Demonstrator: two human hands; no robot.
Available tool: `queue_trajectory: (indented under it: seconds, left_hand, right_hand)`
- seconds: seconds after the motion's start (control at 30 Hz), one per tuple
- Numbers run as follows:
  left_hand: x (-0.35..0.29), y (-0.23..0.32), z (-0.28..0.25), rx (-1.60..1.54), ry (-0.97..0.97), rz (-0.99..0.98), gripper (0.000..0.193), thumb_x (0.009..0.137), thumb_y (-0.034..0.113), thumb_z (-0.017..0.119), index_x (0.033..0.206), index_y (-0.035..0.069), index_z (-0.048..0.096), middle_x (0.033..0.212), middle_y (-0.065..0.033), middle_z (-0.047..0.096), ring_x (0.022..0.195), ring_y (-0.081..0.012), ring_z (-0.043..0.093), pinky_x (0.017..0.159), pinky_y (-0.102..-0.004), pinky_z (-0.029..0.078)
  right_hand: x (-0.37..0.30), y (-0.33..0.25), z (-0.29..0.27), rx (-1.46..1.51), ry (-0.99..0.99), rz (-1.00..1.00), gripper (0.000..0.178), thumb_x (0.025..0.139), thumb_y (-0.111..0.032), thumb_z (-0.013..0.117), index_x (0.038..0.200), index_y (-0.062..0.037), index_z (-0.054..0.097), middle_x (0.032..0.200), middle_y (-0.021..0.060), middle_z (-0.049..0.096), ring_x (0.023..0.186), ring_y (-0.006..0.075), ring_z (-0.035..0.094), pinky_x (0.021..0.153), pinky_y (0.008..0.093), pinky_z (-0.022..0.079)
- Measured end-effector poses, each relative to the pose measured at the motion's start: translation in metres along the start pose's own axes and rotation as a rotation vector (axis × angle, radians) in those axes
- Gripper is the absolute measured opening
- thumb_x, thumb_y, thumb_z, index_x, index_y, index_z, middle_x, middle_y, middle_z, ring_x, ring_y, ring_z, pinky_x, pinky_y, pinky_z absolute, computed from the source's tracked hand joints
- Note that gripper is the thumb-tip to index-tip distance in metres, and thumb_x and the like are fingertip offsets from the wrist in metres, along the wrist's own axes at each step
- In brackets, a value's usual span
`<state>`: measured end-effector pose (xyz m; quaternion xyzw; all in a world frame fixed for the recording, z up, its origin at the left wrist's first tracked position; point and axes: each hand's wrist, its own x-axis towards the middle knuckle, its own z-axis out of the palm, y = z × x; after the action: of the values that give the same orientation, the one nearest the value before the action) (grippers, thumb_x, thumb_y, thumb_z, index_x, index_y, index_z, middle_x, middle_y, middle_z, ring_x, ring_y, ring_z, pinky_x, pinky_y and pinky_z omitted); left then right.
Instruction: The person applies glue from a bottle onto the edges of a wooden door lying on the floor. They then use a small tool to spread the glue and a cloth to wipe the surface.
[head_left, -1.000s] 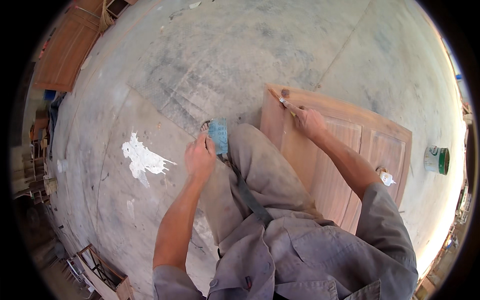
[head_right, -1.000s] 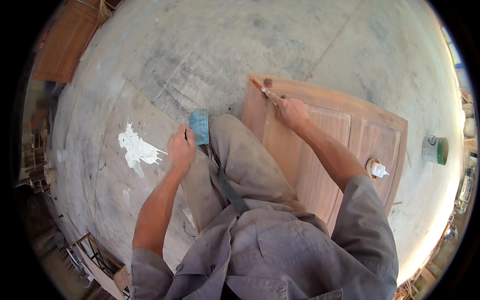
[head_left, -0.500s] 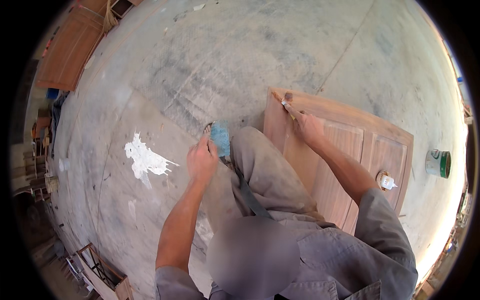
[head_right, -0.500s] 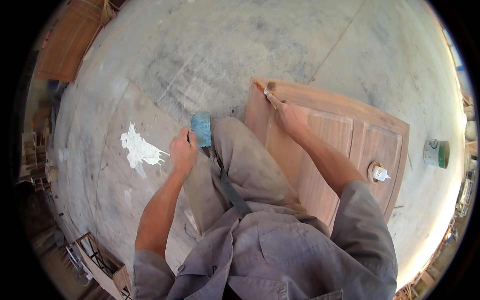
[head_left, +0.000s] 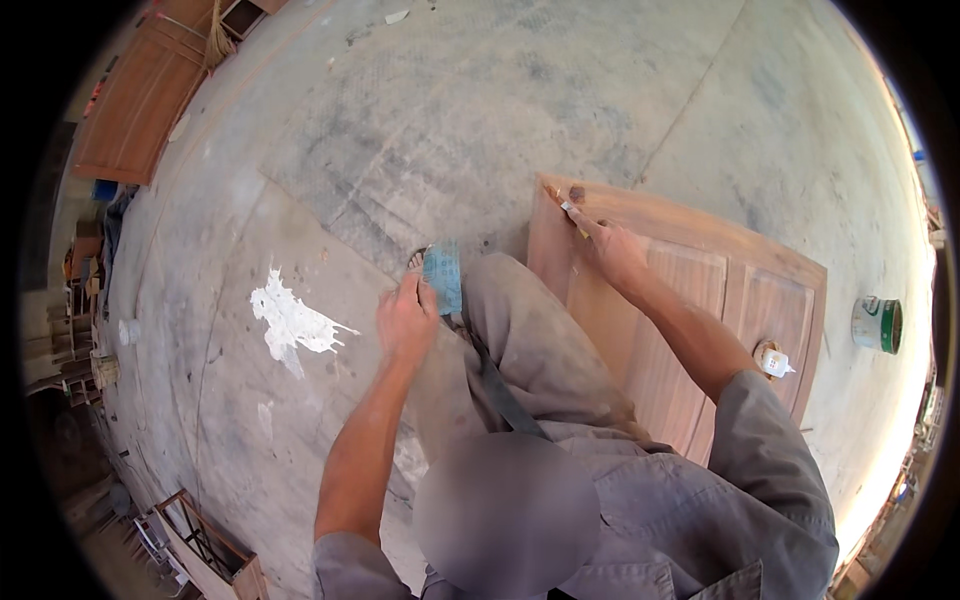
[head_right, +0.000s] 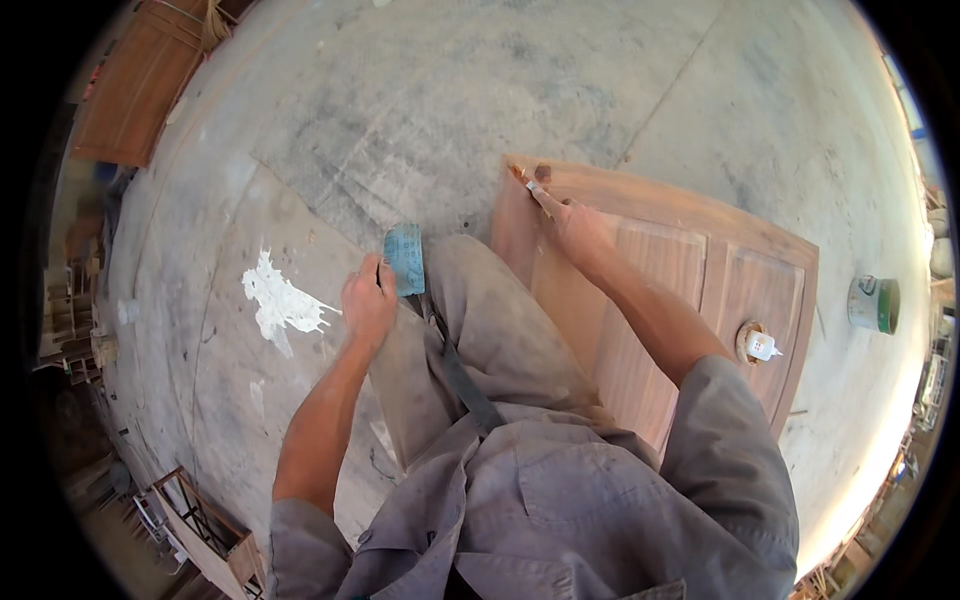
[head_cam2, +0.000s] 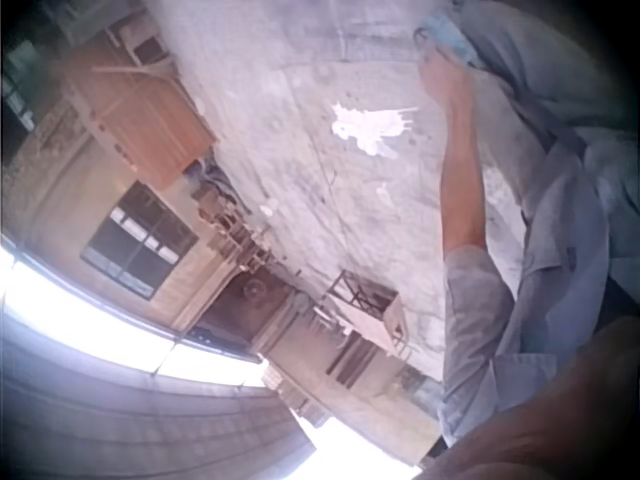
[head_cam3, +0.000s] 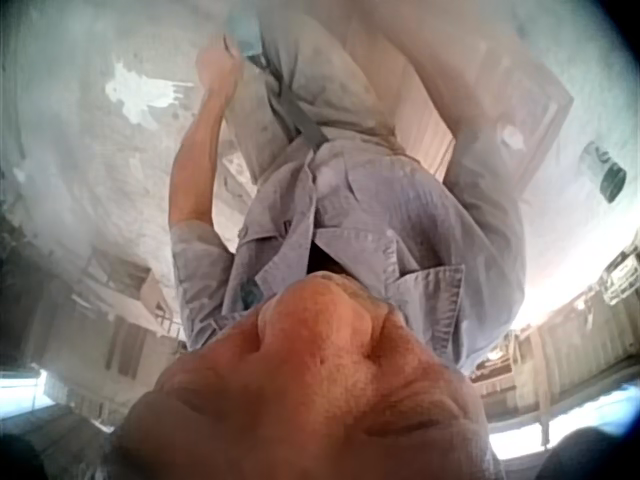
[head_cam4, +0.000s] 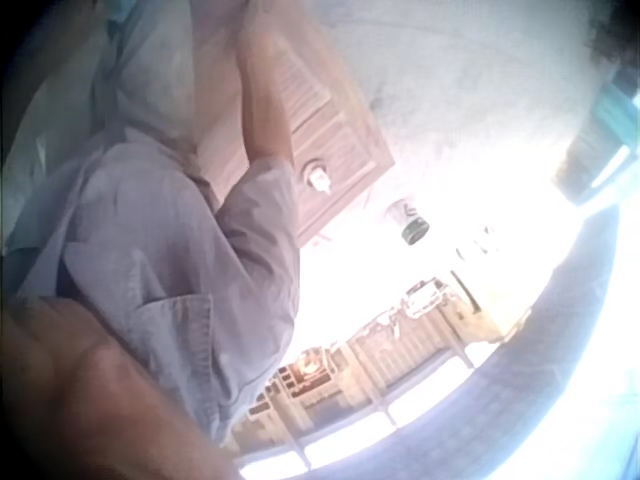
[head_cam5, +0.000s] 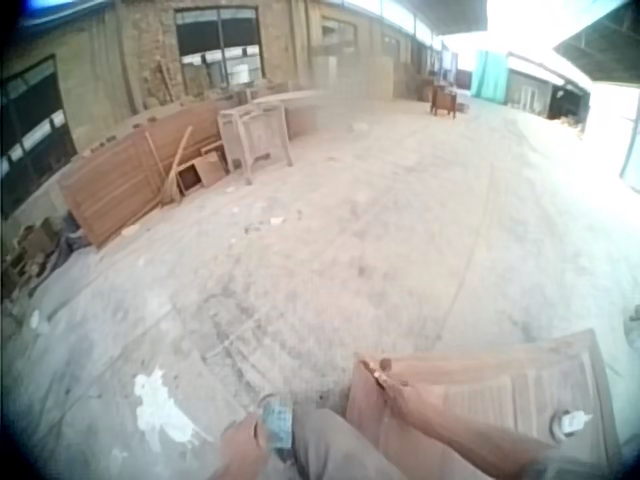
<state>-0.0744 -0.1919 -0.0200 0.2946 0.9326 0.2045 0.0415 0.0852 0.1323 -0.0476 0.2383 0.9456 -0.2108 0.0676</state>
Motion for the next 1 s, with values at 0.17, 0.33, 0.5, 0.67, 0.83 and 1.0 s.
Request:
queue_trajectory:
  seconds: [0.17,0.33,0.5,0.67,0.83,1.0]
  left_hand:
    - [0.003,0.003,0.004,-0.029,0.031,-0.007,0.017,0.097,0.017,0.060,0.108,0.007,0.066,0.083,-0.0218,0.071,0.080,-0.0429,0.065,0.076,-0.0544,0.052]
    - [0.001,-0.006,0.002,-0.036,0.030,0.001,0.017,0.097,0.017,0.060,0.109,0.007,0.067,0.085,-0.0220,0.072,0.081,-0.0428,0.065,0.076,-0.0544,0.051]
    - [0.003,0.005,0.004,-0.049,0.041,-0.007,0.014,0.097,0.017,0.060,0.105,0.007,0.066,0.084,-0.0225,0.071,0.080,-0.0428,0.065,0.076,-0.0547,0.051]
    - [0.002,-0.004,0.000,-0.043,0.026,-0.032,0.015,0.097,0.019,0.060,0.105,0.007,0.065,0.082,-0.0221,0.070,0.081,-0.0425,0.065,0.077,-0.0553,0.051]
    - [0.001,0.005,0.001,-0.027,0.004,-0.037,0.016,0.097,0.019,0.061,0.107,0.007,0.065,0.083,-0.0208,0.070,0.083,-0.0425,0.065,0.078,-0.0551,0.051]
    - [-0.003,-0.008,0.000,-0.047,0.024,-0.059,0.017,0.097,0.018,0.060,0.108,0.006,0.065,0.088,-0.0194,0.071,0.084,-0.0425,0.065,0.078,-0.0548,0.051]
  right_hand:
    - [0.022,-0.009,0.000,0.034,0.073,0.029,0.057,0.096,-0.011,0.055,0.151,-0.0273,0.055,0.103,0.0243,0.071,0.088,0.0438,0.069,0.076,0.0527,0.055]
    - [0.025,-0.005,0.013,0.018,0.118,-0.040,0.058,0.094,-0.007,0.055,0.149,-0.0258,0.057,0.096,0.0236,0.072,0.086,0.0436,0.069,0.075,0.0534,0.054]
    - [0.041,-0.017,0.006,0.056,0.096,0.058,0.059,0.093,-0.005,0.056,0.149,-0.0262,0.057,0.096,0.0230,0.073,0.085,0.0438,0.069,0.075,0.0538,0.054]
    - [0.027,-0.003,0.021,0.006,0.113,-0.035,0.058,0.096,-0.009,0.053,0.151,-0.0270,0.054,0.088,0.0241,0.072,0.081,0.0447,0.070,0.073,0.0545,0.055]
    - [0.038,-0.016,0.012,0.019,0.082,0.058,0.059,0.096,-0.009,0.057,0.151,-0.0287,0.054,0.095,0.0231,0.073,0.085,0.0432,0.070,0.074,0.0538,0.055]
    - [-0.003,0.013,0.019,0.038,0.169,-0.095,0.062,0.093,-0.007,0.058,0.152,-0.0276,0.054,0.101,0.0234,0.072,0.088,0.0422,0.070,0.074,0.0533,0.055]
